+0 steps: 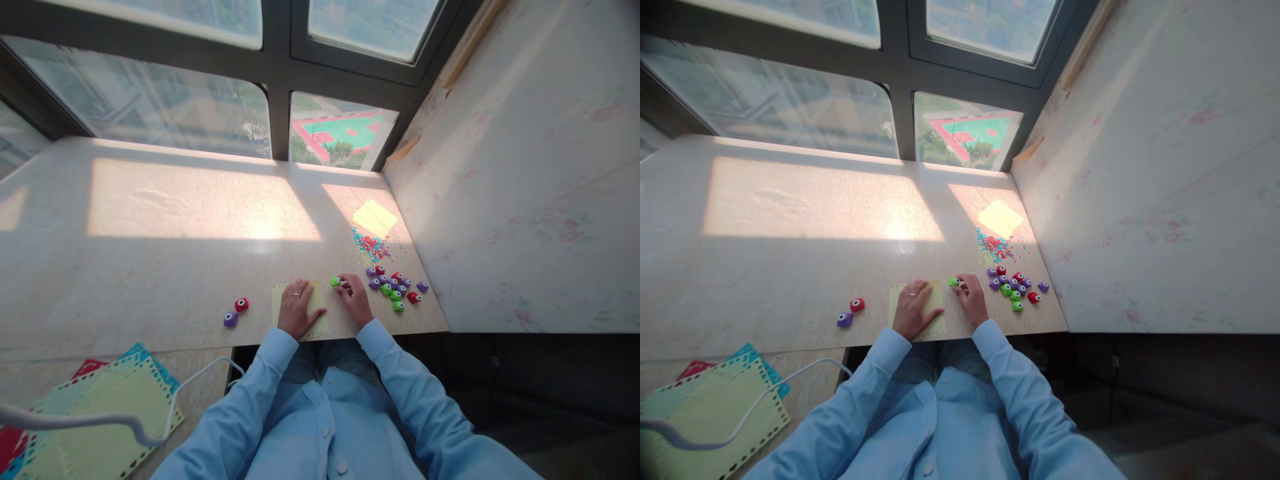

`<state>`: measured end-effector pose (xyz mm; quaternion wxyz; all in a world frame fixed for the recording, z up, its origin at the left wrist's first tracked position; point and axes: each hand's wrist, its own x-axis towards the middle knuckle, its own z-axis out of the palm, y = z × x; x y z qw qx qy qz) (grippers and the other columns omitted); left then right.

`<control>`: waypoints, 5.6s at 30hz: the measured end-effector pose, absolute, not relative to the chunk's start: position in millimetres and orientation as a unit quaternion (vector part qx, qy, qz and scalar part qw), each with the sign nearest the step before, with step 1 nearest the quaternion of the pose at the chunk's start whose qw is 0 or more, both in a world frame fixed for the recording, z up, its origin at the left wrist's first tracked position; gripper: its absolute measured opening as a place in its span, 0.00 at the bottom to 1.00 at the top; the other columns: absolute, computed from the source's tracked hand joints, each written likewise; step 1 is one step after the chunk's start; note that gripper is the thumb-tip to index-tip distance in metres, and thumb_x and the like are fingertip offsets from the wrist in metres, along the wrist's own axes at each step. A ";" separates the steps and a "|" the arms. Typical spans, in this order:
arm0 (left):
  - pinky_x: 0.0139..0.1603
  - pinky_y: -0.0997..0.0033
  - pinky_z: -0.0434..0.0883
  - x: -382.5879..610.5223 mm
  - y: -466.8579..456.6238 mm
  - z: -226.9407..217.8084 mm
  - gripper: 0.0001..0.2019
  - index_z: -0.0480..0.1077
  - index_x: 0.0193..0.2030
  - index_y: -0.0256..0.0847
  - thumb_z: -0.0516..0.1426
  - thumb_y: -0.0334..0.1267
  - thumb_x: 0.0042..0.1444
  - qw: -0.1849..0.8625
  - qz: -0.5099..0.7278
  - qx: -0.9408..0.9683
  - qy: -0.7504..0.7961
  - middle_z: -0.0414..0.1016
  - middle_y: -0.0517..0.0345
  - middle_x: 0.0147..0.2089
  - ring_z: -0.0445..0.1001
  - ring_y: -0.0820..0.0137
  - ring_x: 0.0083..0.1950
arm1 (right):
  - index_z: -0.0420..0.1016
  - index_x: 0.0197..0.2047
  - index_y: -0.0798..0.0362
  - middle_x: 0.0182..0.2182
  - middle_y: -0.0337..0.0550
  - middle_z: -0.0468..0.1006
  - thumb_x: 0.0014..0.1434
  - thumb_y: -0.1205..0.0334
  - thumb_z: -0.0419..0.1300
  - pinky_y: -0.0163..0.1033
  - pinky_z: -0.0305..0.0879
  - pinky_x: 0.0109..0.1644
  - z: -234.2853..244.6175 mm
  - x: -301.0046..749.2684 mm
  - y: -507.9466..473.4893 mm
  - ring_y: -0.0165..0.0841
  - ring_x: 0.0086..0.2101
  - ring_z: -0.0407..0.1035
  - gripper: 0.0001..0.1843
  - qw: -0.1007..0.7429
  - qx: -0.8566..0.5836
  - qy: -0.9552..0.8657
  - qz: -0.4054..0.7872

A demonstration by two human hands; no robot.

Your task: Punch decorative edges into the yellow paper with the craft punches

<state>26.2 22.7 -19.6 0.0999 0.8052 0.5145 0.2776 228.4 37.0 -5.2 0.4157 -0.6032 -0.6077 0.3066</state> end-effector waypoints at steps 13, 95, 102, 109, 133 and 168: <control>0.65 0.45 0.62 26.2 24.0 -20.9 0.23 0.74 0.47 0.39 0.65 0.53 0.50 0.100 0.310 0.792 0.516 0.71 0.41 0.57 0.67 0.50 0.61 | 0.69 0.47 0.51 0.46 0.48 0.77 0.51 0.46 0.65 0.49 0.66 0.58 5.5 216.6 72.7 0.40 0.49 0.71 0.25 0.547 -0.591 -0.426 0.412; 0.67 0.43 0.57 24.6 24.1 -14.9 0.25 0.72 0.54 0.44 0.61 0.55 0.54 0.123 0.258 0.810 0.512 0.67 0.42 0.63 0.62 0.51 0.66 | 0.81 0.46 0.45 0.46 0.45 0.82 0.56 0.61 0.61 0.51 0.66 0.58 1.6 230.8 79.9 0.42 0.48 0.74 0.14 0.315 -0.464 -0.756 0.338; 0.68 0.43 0.56 24.3 23.9 -17.6 0.24 0.71 0.54 0.43 0.60 0.54 0.55 0.123 0.254 0.813 0.510 0.66 0.42 0.64 0.62 0.52 0.67 | 0.79 0.50 0.46 0.47 0.48 0.80 0.59 0.60 0.60 0.52 0.65 0.57 0.5 225.5 59.5 0.43 0.49 0.71 0.15 0.316 -0.485 -0.762 0.289; 0.69 0.43 0.55 24.1 19.9 -18.5 0.26 0.70 0.56 0.40 0.60 0.53 0.55 0.116 0.229 0.829 0.497 0.63 0.39 0.67 0.58 0.50 0.70 | 0.78 0.48 0.48 0.44 0.49 0.79 0.62 0.57 0.59 0.52 0.65 0.56 -10.1 214.7 45.4 0.43 0.47 0.70 0.12 0.350 -0.537 -0.731 0.235; 0.64 0.48 0.65 -3.2 29.3 0.8 0.12 0.73 0.48 0.39 0.56 0.38 0.60 0.087 0.324 0.773 0.538 0.69 0.41 0.61 0.61 0.52 0.68 | 0.77 0.51 0.50 0.44 0.50 0.77 0.63 0.51 0.58 0.49 0.71 0.50 -8.7 225.6 34.1 0.40 0.43 0.72 0.18 0.399 -0.553 -0.677 0.278; 0.67 0.33 0.47 33.8 32.2 -8.4 0.20 0.70 0.59 0.46 0.52 0.49 0.64 0.110 0.181 0.830 0.516 0.63 0.40 0.68 0.55 0.49 0.72 | 0.76 0.51 0.49 0.45 0.51 0.76 0.62 0.54 0.58 0.50 0.72 0.48 -2.9 243.4 23.2 0.42 0.44 0.71 0.16 0.390 -0.620 -0.632 0.252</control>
